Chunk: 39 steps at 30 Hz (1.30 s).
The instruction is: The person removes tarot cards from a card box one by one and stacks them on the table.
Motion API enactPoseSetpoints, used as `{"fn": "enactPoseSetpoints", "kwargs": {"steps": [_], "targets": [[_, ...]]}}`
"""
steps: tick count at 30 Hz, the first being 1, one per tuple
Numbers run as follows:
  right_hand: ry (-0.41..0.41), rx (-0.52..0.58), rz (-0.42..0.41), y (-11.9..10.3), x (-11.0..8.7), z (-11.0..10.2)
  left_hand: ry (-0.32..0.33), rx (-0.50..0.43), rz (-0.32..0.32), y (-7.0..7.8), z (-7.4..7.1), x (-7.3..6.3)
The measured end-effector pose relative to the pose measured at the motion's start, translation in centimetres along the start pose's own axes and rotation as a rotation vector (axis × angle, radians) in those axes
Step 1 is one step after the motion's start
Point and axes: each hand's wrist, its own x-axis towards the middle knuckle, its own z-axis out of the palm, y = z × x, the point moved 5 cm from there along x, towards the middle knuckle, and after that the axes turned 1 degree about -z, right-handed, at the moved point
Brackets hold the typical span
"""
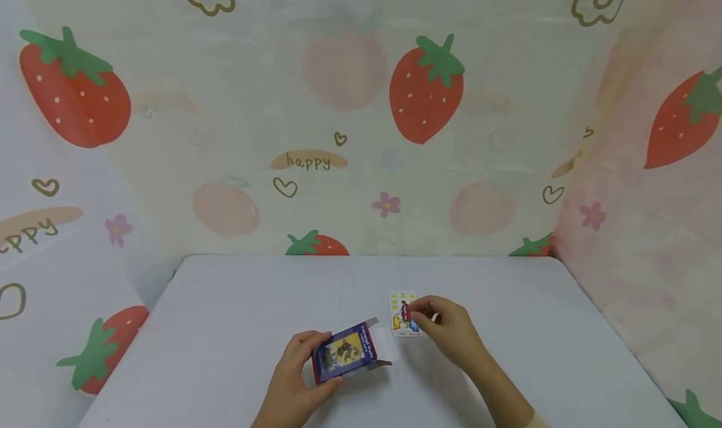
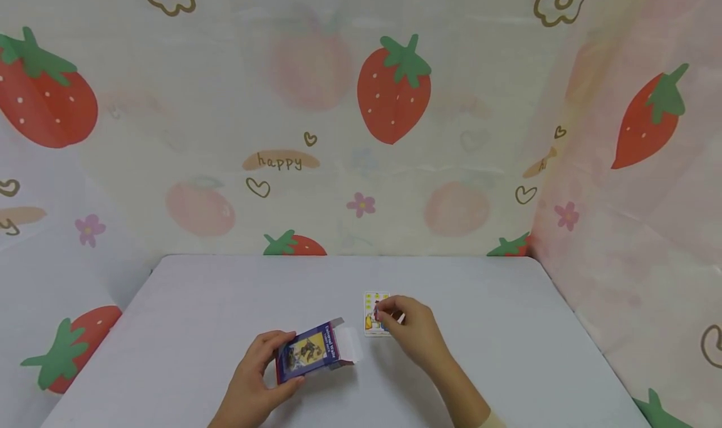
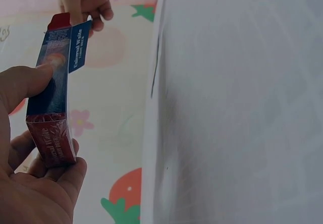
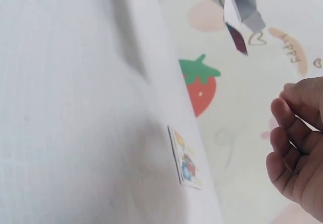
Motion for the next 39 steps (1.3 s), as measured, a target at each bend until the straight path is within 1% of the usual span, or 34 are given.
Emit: {"fn": "enactPoseSetpoints", "kwargs": {"steps": [6, 12, 20, 26, 35, 39], "targets": [[0.007, 0.029, -0.066, -1.5, -1.3, 0.0, -0.006, 0.003, -0.014, 0.1, 0.0, 0.0], [-0.017, 0.058, -0.108, -2.3, -2.1, 0.2, 0.004, 0.013, -0.01, 0.2, 0.0, 0.1], [-0.055, 0.073, -0.103, -2.9, -3.0, 0.7, -0.003, 0.013, -0.018, 0.1, 0.0, 0.0], [-0.09, 0.061, -0.098, -3.1, -3.3, 1.2, 0.005, 0.017, -0.016, 0.3, 0.0, 0.0], [-0.132, 0.082, -0.14, -3.5, -3.8, 2.3, 0.014, 0.024, -0.018, 0.3, 0.0, 0.0], [-0.148, 0.069, -0.132, -3.4, -4.0, 2.8, 0.014, 0.021, -0.022, 0.4, 0.0, 0.0]]}}
